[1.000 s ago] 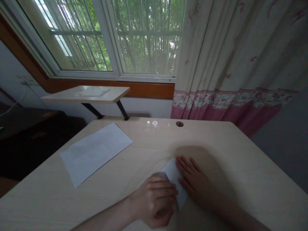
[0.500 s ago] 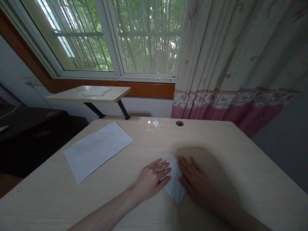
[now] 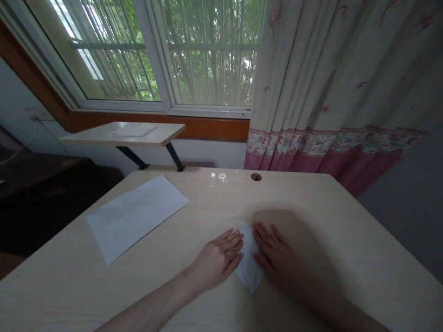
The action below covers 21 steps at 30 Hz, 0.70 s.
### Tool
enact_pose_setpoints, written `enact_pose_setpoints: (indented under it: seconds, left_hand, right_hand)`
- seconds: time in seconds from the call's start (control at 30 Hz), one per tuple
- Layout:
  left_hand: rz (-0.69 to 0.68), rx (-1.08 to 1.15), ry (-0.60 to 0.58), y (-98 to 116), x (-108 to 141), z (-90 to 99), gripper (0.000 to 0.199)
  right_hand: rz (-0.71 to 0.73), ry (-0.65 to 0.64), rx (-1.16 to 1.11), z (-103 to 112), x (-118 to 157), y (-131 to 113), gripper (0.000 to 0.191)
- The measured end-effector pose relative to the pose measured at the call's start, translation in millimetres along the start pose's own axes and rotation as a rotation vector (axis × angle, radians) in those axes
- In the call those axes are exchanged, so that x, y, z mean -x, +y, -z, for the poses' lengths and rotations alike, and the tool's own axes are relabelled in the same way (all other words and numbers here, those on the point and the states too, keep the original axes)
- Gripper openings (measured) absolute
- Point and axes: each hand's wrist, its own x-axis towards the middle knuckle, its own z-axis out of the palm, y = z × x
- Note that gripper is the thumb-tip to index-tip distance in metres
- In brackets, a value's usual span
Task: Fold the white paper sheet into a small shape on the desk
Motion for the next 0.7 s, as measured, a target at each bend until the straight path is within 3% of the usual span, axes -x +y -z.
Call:
enact_pose_setpoints:
  seconds: [0.13, 0.3, 0.5, 0.7]
  left_hand:
    - [0.021, 0.030, 0.039, -1.6, 0.2, 0.1, 0.029]
    - [-0.012, 0.093, 0.131, 0.5, -1.2, 4.9, 0.023]
    - [-0.019, 0.139, 0.071, 3.3, -3.3, 7.5, 0.021]
    - [0.009, 0.143, 0.002, 2.2, -1.9, 5.1, 0.023]
  right_hand:
    - [-0.088, 0.034, -0.087, 1.9, -0.8, 1.5, 0.051]
    - [-0.228, 0.164, -0.212, 0.7, -2.1, 7.8, 0.038]
    - [-0.292, 0.260, -0.359, 5.3, -6.2, 8.2, 0.029]
    - [-0.289, 0.210, -0.454, 12.1, -9.7, 8.2, 0.025]
